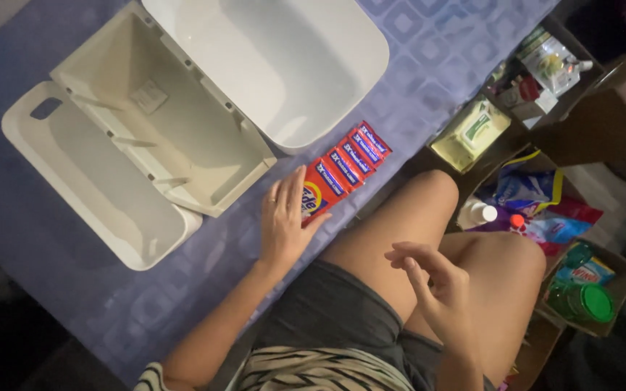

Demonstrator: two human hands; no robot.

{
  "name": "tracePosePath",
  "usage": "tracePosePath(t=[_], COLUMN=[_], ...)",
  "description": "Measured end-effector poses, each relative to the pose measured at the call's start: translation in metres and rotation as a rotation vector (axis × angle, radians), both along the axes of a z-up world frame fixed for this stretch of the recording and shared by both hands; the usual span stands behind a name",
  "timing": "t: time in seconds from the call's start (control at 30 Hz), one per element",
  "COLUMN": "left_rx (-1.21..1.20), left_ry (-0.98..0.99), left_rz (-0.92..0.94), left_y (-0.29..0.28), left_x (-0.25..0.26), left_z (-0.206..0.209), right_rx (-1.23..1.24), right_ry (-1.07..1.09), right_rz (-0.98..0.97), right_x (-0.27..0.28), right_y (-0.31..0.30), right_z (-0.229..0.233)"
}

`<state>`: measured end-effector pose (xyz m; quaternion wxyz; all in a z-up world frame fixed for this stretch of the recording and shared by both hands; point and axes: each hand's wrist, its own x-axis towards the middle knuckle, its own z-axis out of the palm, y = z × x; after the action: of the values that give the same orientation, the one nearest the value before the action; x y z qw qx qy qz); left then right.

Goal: Organizes and counts various laundry detergent sachets into storage containers.

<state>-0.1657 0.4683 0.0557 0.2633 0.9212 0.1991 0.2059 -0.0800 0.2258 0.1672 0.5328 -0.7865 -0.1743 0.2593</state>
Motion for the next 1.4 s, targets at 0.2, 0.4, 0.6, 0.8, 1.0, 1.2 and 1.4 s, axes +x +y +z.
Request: tracePosePath(t=[0.2,0.4,0.6,0.8,1.0,1.2,1.4], left_rx=[-0.047,0.019,0.043,-0.096,-0.229,-0.246,-0.247], left_ry=[0.004,-0.001,-0.147,-0.170,-0.139,-0.060,-0.051], left_rz=[-0.058,-0.050,-0.178,-0.429,-0.597,-0.755,-0.905], left_y=[0.006,0.004,-0.018,-0.068,-0.117,-0.164,-0.217], left_x=[0.004,0.004,0.009,0.025,0.045,0.067,0.089], left_z=[0.001,0.004,0.032,0.050,0.066,0.065,0.065], right_rx=[0.009,0.003,-0.122,-0.104,-0.014,0.206,0.316], right_ry=[-0.006,0.016,-0.087,-0.170,-0.162,-0.010,-0.046], right_rz=[-0.015,-0.040,-0.088,-0.110,-0.237,-0.435,-0.594], right_x=[0.000,0.001,0.001,0.007,0.007,-0.001,-0.023], right_y=[-0.002,-0.004,-0.002,-0.020,-0.062,-0.124,-0.181], right_z=[-0.003,-0.003,0.010,0.010,0.011,-0.011,-0.031])
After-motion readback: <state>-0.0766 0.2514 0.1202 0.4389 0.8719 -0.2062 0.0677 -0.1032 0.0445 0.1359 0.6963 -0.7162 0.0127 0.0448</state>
